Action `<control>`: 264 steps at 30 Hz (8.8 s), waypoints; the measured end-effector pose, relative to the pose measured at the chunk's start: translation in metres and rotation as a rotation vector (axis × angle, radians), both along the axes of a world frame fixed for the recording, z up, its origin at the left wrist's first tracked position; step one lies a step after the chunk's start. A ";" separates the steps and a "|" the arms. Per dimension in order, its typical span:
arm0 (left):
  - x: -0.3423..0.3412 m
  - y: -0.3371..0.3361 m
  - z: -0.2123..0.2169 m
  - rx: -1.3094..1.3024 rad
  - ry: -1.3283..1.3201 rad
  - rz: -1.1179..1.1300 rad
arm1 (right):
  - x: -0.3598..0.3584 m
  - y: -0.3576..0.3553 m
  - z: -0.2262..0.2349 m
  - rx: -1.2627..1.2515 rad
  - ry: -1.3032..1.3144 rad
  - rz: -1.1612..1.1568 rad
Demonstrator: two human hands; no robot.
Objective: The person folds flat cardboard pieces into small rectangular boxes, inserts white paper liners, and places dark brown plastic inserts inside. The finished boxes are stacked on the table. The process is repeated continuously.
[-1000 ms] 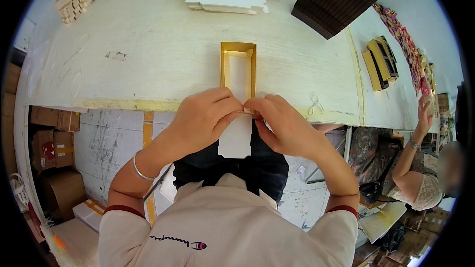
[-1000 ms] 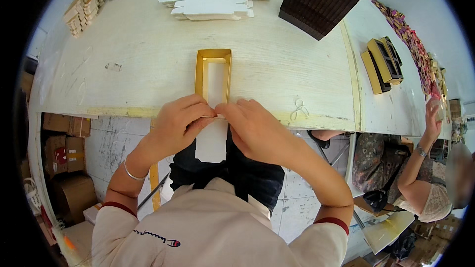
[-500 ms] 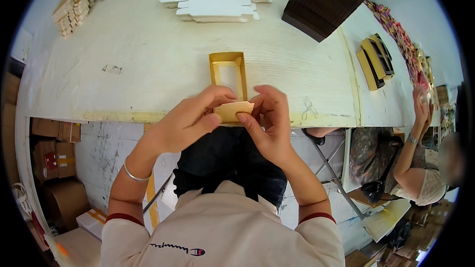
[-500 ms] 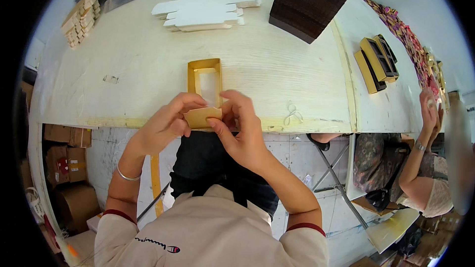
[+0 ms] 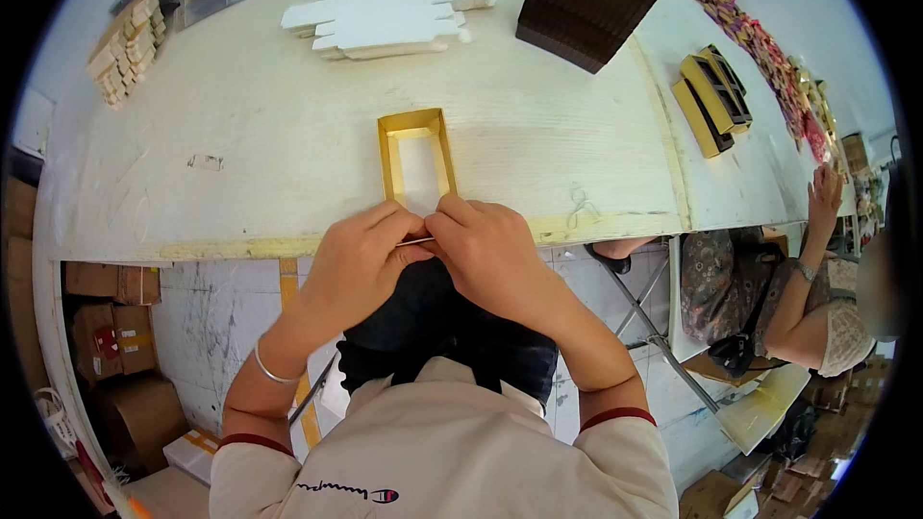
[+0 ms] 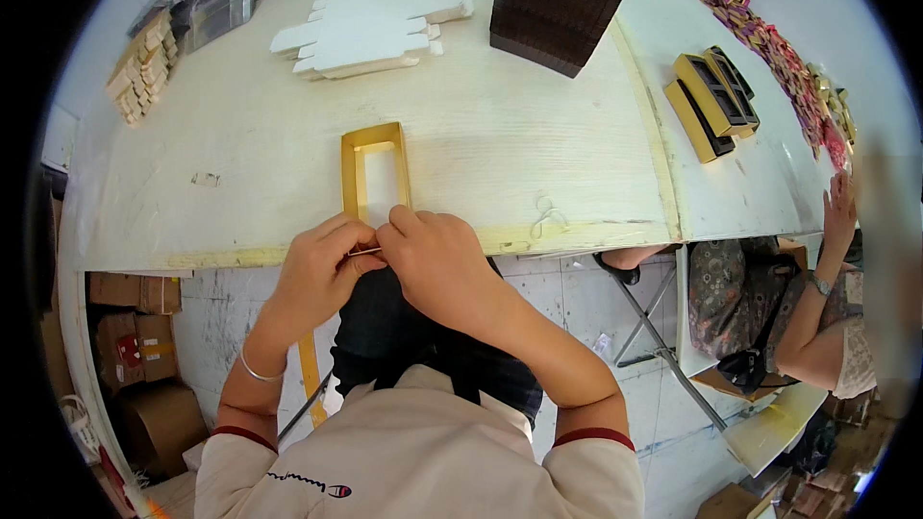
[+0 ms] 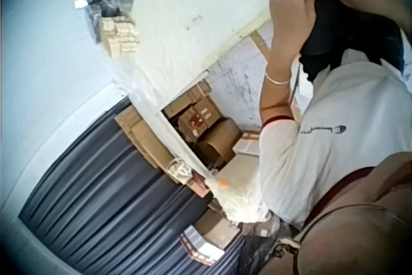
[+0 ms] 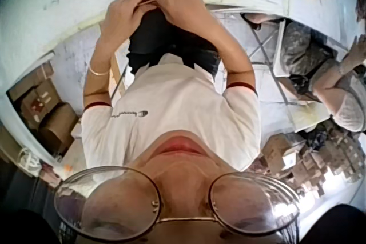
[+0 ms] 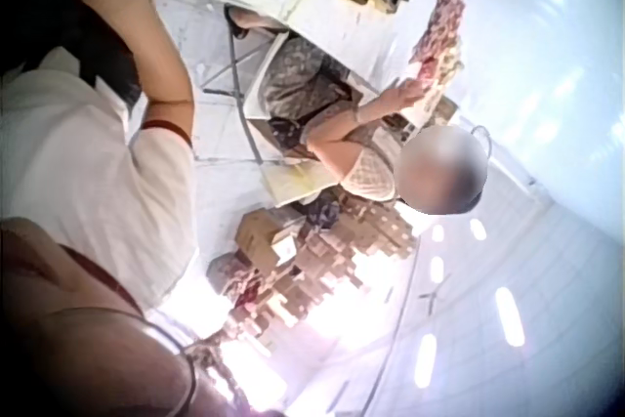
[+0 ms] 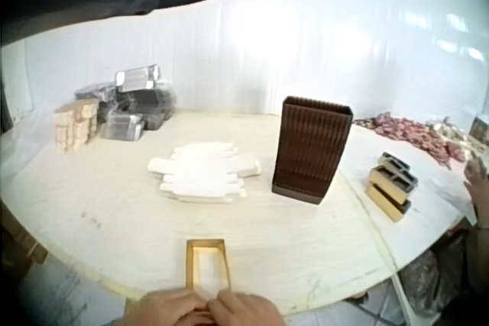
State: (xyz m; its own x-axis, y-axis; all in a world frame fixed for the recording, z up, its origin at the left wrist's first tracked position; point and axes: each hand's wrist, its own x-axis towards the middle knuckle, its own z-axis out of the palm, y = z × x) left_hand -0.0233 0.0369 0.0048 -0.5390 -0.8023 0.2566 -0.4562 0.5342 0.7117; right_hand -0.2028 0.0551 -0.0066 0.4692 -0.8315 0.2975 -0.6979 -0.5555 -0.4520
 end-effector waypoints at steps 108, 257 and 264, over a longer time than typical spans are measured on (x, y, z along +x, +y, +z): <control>0.015 -0.054 0.023 0.017 -0.146 -0.086 | -0.032 -0.058 0.036 -0.072 -0.177 -0.249; 0.007 0.020 -0.012 -0.123 0.068 0.339 | -0.033 0.011 -0.011 -0.130 -0.291 -0.031; 0.009 0.002 -0.017 -0.474 -0.111 0.044 | -0.033 0.016 -0.018 -0.531 0.133 0.112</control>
